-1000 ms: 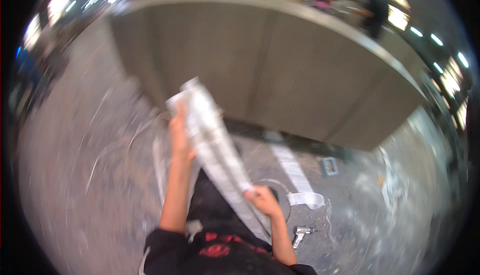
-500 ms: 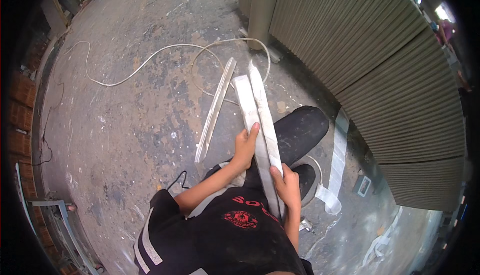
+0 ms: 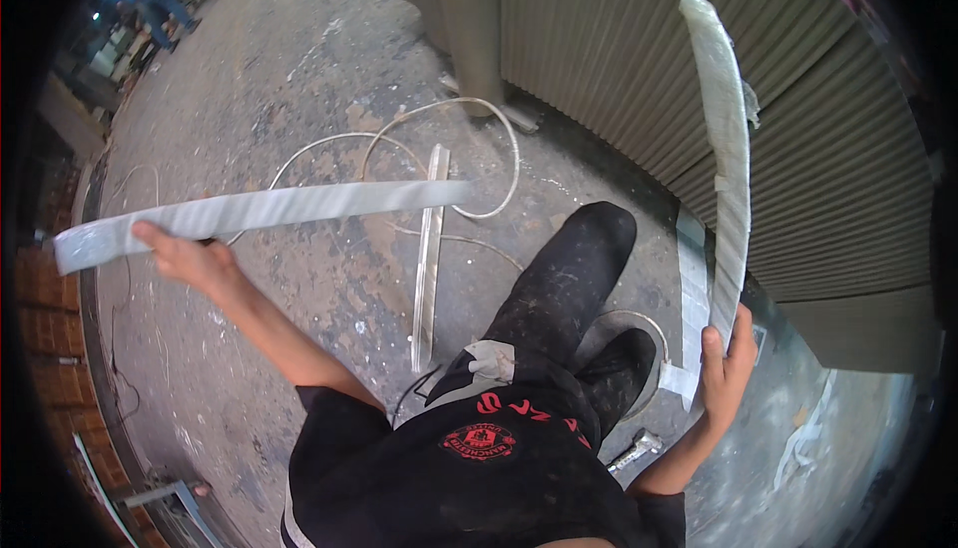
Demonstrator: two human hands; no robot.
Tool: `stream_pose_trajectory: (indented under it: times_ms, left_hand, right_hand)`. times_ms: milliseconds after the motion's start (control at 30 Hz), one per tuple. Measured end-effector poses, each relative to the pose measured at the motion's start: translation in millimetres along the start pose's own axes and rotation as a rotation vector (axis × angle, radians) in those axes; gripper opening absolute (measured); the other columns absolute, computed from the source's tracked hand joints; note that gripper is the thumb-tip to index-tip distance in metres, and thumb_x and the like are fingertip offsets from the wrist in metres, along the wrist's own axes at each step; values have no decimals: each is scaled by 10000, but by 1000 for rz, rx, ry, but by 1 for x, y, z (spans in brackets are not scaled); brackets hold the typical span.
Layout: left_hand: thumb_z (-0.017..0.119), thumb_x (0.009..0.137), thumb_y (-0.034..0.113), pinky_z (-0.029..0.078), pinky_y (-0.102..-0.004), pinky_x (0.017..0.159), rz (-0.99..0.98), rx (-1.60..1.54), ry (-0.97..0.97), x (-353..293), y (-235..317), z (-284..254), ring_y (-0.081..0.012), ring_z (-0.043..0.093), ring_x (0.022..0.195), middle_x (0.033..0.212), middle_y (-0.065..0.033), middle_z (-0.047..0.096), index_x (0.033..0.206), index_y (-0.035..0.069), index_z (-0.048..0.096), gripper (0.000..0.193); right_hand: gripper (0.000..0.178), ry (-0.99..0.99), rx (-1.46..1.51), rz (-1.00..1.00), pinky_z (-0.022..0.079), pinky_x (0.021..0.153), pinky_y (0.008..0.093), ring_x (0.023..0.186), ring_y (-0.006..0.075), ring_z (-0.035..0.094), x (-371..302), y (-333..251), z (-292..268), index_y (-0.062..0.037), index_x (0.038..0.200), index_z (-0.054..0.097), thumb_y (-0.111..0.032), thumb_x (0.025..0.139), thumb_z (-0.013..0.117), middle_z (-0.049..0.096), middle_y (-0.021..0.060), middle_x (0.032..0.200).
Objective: Attaching a decorative or functional metal strip to a furniture cabinet door using a pneumatic drill and screws.
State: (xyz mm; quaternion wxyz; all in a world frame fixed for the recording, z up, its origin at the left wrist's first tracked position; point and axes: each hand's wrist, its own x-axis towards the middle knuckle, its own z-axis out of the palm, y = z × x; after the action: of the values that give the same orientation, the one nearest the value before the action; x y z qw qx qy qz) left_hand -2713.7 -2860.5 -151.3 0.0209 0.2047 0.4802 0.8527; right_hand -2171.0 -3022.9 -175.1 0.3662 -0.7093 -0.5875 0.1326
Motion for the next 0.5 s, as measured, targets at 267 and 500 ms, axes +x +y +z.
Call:
stream_pose_trajectory:
  times_ms: [267, 500]
  left_hand:
    - [583, 939, 456, 479, -407, 781, 310, 927, -663, 3, -193, -8, -329, 642, 860, 939, -191, 678, 1054, -48, 640, 520]
    - [665, 881, 464, 489, -412, 675, -27, 915, -1160, -98, -369, -119, -269, 626, 700, 791, -215, 674, 1010, -50, 675, 531]
  right_hand:
    - [433, 15, 47, 194, 480, 723, 367, 789, 273, 620, -16, 41, 72, 7, 1093, 589, -284, 812, 745, 648, 155, 883]
    - [462, 79, -46, 242, 504, 673, 433, 787, 392, 646, -50, 72, 124, 2, 1075, 578, -319, 797, 762, 648, 208, 913]
